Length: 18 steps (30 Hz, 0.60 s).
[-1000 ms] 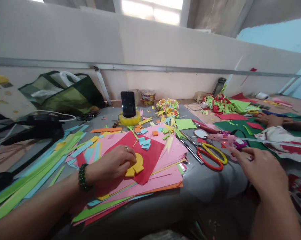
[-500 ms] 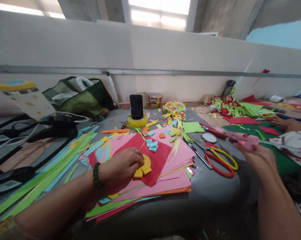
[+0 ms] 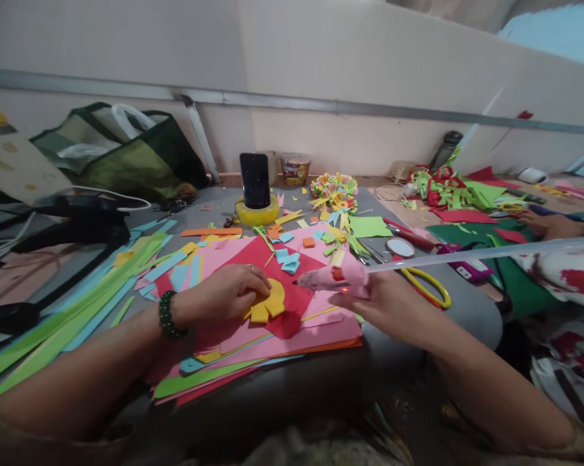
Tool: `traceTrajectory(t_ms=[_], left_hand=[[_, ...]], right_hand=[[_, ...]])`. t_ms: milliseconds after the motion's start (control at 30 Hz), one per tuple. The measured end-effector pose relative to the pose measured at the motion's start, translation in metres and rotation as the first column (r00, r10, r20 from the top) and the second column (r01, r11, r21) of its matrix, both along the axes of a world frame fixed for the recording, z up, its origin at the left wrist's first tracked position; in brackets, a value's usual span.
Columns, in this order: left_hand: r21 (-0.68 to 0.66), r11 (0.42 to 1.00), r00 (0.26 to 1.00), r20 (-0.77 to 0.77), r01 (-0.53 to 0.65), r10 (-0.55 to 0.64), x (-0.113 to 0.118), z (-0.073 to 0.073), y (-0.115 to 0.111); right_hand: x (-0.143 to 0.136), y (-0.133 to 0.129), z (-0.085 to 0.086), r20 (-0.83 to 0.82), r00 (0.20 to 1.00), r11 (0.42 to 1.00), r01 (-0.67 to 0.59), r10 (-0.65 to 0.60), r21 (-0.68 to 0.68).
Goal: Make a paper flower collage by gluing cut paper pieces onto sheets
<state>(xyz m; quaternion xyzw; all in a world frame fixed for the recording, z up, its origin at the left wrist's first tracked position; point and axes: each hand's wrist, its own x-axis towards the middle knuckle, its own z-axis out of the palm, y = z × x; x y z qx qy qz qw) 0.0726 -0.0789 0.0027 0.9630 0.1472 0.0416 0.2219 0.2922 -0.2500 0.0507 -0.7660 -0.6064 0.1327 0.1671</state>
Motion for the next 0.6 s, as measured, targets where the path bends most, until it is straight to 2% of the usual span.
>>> traceTrajectory(t_ms=[100, 233, 367, 600], left_hand=[[-0.001, 1.000, 1.000, -0.018, -0.001, 0.001, 0.000, 0.001, -0.001], [-0.017, 1.000, 1.000, -0.005, 0.011, -0.011, 0.000, 0.000, -0.001], [-0.003, 1.000, 1.000, 0.013, 0.016, -0.016, 0.000, 0.000, -0.002], [0.008, 0.999, 0.999, -0.012, 0.035, -0.035, 0.001, 0.003, -0.003]], right_hand=[[-0.013, 0.014, -0.005, 0.007, 0.994, 0.987, -0.111, 0.113, -0.119], [-0.018, 0.029, -0.012, 0.099, 0.976, 0.971, -0.178, 0.195, -0.159], [-0.017, 0.038, -0.016, 0.154, 0.967, 0.974, -0.182, 0.202, -0.136], [-0.018, 0.039, -0.013, 0.124, 0.974, 0.968, -0.162, 0.188, -0.192]])
